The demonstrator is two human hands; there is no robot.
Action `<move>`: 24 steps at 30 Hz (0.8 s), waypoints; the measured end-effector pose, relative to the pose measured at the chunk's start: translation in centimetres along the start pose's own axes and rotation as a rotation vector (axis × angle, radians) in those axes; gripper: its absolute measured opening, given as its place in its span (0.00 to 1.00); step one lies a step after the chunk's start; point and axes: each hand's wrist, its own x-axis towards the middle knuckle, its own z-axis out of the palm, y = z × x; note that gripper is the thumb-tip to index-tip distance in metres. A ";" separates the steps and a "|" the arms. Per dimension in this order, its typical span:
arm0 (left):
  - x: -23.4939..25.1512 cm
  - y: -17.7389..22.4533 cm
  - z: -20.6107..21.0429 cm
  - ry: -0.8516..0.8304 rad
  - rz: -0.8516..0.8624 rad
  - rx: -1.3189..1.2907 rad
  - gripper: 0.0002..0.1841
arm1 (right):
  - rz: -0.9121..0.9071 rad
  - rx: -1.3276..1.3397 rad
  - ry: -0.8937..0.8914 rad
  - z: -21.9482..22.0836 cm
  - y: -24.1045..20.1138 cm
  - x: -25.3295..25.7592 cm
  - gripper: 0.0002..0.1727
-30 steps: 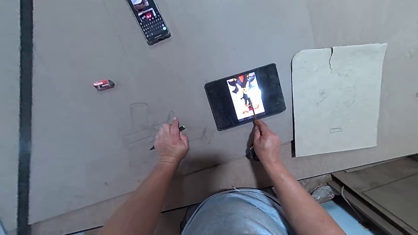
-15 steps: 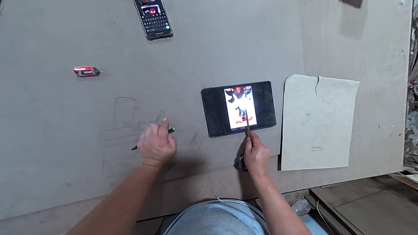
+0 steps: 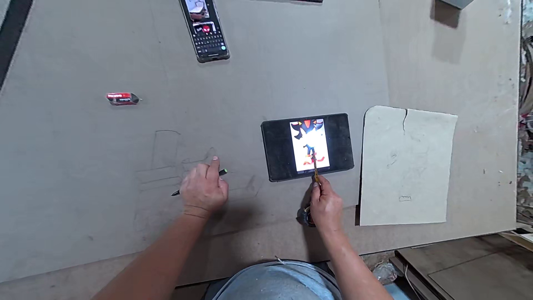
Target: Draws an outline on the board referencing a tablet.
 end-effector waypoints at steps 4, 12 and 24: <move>0.0 0.0 0.0 0.022 0.010 -0.001 0.30 | -0.013 0.000 0.002 0.3 -0.1 -0.2 0.19; 0.0 0.0 -0.2 0.016 0.021 -0.004 0.30 | -0.015 -0.008 -0.012 0.3 -0.4 -0.3 0.19; 0.1 0.1 -0.2 0.022 0.019 -0.005 0.30 | -0.040 -0.021 0.012 0.6 -0.2 -0.3 0.19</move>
